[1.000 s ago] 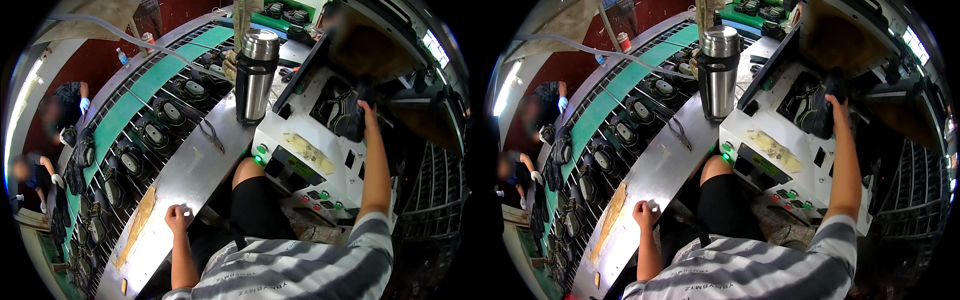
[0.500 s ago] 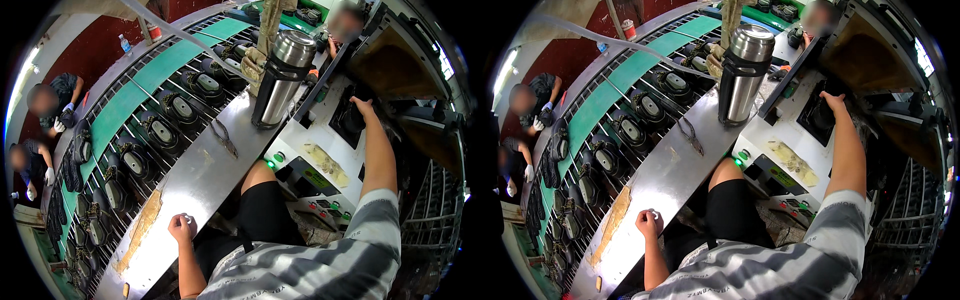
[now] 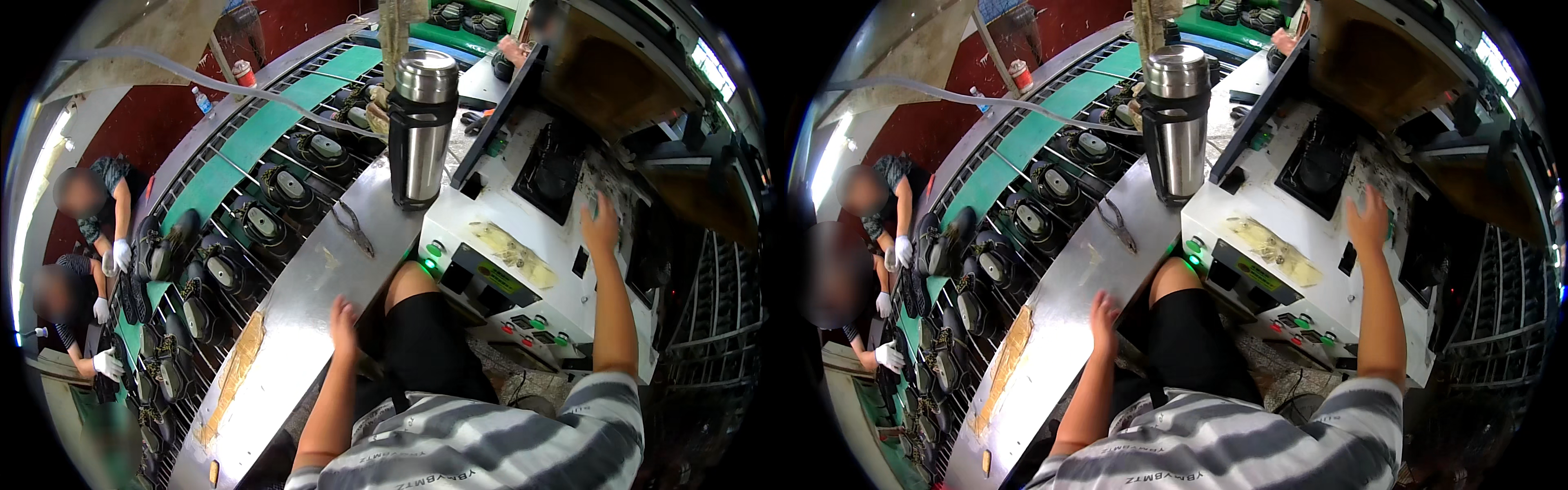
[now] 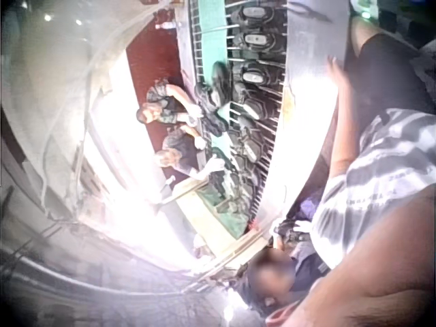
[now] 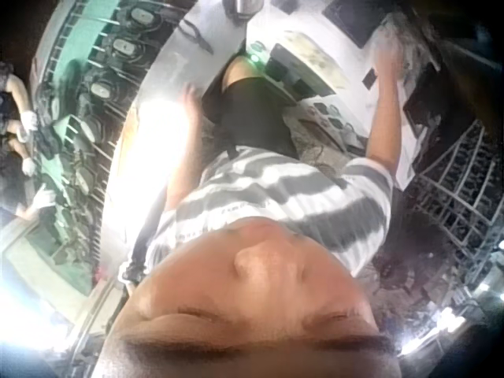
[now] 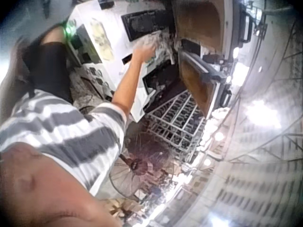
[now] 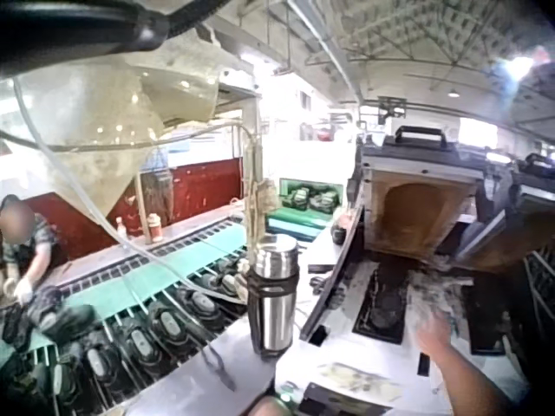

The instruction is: The person picks up shoes from a conveyor belt, places them into a machine for processing, and then returns the shoes to the belt.

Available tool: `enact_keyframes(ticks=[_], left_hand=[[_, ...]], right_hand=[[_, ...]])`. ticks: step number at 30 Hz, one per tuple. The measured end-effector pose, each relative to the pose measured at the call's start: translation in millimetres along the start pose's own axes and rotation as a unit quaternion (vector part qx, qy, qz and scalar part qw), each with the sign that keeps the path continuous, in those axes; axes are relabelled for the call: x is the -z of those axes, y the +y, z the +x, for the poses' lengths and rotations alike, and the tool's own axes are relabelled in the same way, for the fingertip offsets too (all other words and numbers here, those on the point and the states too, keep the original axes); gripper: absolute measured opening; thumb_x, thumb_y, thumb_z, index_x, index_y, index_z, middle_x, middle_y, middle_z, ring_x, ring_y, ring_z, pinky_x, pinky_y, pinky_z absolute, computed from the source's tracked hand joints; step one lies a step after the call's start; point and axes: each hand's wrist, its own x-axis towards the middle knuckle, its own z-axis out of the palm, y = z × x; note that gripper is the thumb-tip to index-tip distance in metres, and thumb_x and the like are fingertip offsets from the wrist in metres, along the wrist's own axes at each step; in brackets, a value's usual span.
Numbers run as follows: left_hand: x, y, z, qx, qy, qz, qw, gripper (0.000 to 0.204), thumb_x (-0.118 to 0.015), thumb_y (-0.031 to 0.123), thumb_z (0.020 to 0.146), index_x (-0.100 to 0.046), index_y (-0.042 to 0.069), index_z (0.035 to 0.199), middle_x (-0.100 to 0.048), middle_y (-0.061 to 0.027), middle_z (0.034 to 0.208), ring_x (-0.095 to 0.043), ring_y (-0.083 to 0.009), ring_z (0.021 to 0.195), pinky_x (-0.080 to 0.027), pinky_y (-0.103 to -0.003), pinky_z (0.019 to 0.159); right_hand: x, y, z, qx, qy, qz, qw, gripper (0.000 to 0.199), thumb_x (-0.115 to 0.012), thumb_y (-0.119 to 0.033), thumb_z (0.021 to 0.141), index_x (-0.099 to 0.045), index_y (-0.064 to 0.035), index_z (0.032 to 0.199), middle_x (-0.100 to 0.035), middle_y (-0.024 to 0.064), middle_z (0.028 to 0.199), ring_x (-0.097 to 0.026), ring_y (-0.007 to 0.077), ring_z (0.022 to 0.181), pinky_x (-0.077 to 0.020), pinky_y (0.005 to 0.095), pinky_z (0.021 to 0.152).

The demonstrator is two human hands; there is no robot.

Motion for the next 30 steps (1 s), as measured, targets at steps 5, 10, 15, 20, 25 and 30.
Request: enact_keyframes(ticks=[5,10,15,20,25,30], left_hand=[[-153.7,27.0,20.3,0.129,-0.224,-0.24,0.936,0.073,-0.04,0.047,0.097,-0.02,0.001,0.149,-0.015,-0.0136,0.158,-0.012,-0.0243,0.146,-0.007,-0.044,0.117],[-184.4,37.0,16.5,0.13,-0.256,-0.192,0.938,0.062,-0.044,0.039,0.096,-0.034,-0.001,0.142,-0.035,-0.0155,0.148,-0.029,-0.0263,0.139,-0.019,-0.045,0.115],[-68.8,14.3,-0.3,0.106,-0.18,-0.121,0.97,0.036,-0.05,0.021,0.093,-0.055,-0.002,0.12,-0.062,-0.0131,0.111,-0.061,-0.0236,0.1,-0.048,-0.038,0.091],[70.3,18.3,-40.3,0.022,0.078,-0.108,0.991,0.018,-0.05,0.005,0.09,-0.061,-0.003,0.102,-0.065,-0.0106,0.086,-0.065,-0.0182,0.073,-0.055,-0.03,0.07],[150.8,22.2,-85.5,0.023,0.191,-0.107,0.976,0.019,-0.052,0.008,0.09,-0.062,-0.003,0.101,-0.063,-0.0094,0.084,-0.062,-0.0145,0.071,-0.053,-0.026,0.066],[153.8,6.8,-81.0,0.014,0.148,-0.082,0.986,0.02,-0.056,0.011,0.089,-0.064,-0.002,0.102,-0.066,-0.009,0.085,-0.063,-0.0136,0.075,-0.051,-0.025,0.063]], right_hand=[[69.4,110.6,-13.9,-0.069,0.051,-0.145,0.986,0.062,-0.066,-0.04,0.081,-0.052,-0.0069,0.132,-0.053,0.0195,0.129,-0.05,0.0369,0.119,-0.0393,0.0438,0.102],[106.1,165.4,18.7,-0.31,-0.133,-0.16,0.928,0.094,-0.066,-0.059,0.074,-0.03,-0.0144,0.148,-0.037,0.0182,0.146,-0.037,0.0399,0.132,-0.0346,0.0511,0.106],[65.1,297.1,52.3,-0.18,-0.19,0.147,0.954,0.096,-0.082,-0.037,0.063,-0.041,0.0113,0.135,-0.046,0.025,0.138,-0.045,0.0357,0.127,-0.0367,0.0379,0.105],[73.1,259.1,43.8,-0.262,-0.16,0.169,0.937,0.067,-0.071,-0.02,0.064,-0.052,0.0148,0.118,-0.056,0.0207,0.124,-0.054,0.0295,0.111,-0.0403,0.0375,0.098],[91.7,212.9,-3.7,-0.366,0.052,-0.093,0.925,0.092,-0.076,-0.053,0.063,-0.048,0.0057,0.128,-0.059,0.0254,0.122,-0.058,0.0389,0.11,-0.0447,0.0456,0.095],[86.3,209.8,-91.2,-0.205,0.319,-0.153,0.912,0.091,-0.074,-0.068,0.061,-0.059,-0.0006,0.12,-0.062,0.0215,0.113,-0.062,0.0364,0.103,-0.0519,0.0459,0.085]])
